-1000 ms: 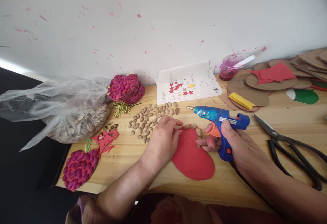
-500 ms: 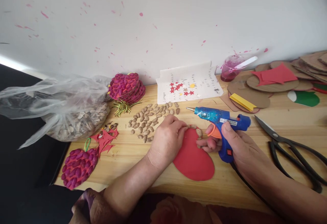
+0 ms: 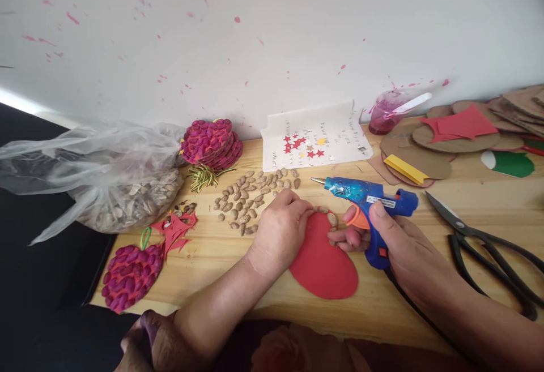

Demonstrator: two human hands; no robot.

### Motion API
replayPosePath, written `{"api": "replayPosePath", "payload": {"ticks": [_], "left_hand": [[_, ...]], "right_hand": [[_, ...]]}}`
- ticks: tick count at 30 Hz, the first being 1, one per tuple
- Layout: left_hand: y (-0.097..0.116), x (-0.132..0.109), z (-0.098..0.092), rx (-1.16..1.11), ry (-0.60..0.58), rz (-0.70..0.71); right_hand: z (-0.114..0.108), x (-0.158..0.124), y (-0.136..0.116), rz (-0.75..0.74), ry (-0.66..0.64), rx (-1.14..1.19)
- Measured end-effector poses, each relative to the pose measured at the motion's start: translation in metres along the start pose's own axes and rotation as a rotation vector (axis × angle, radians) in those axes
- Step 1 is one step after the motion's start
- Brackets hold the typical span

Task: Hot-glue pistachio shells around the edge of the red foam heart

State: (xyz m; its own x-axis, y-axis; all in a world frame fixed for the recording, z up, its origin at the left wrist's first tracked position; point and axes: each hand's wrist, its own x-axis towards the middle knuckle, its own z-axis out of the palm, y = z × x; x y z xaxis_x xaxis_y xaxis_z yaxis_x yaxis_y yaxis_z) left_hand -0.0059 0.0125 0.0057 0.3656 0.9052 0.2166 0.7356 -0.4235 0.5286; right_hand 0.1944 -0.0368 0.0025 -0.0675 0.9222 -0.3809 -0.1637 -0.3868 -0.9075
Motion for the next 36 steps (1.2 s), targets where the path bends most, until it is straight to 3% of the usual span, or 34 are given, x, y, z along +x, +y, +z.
{"api": "replayPosePath", "payload": {"ticks": [10, 18, 27, 36], "left_hand": [[-0.002, -0.008, -0.002, -0.043, -0.008, -0.019], [-0.004, -0.035, 0.009, 0.103, -0.051, 0.145], [0.002, -0.031, 0.006, 0.225, -0.084, 0.215], [0.005, -0.029, 0.006, 0.324, -0.14, 0.216]], "right_hand": [[0.005, 0.002, -0.006, 0.0, 0.017, 0.023], [0.004, 0.001, -0.004, 0.001, 0.022, 0.055], [0.002, 0.001, -0.005, 0.022, 0.029, 0.065], [0.002, 0.0, -0.008, -0.029, 0.126, 0.094]]}}
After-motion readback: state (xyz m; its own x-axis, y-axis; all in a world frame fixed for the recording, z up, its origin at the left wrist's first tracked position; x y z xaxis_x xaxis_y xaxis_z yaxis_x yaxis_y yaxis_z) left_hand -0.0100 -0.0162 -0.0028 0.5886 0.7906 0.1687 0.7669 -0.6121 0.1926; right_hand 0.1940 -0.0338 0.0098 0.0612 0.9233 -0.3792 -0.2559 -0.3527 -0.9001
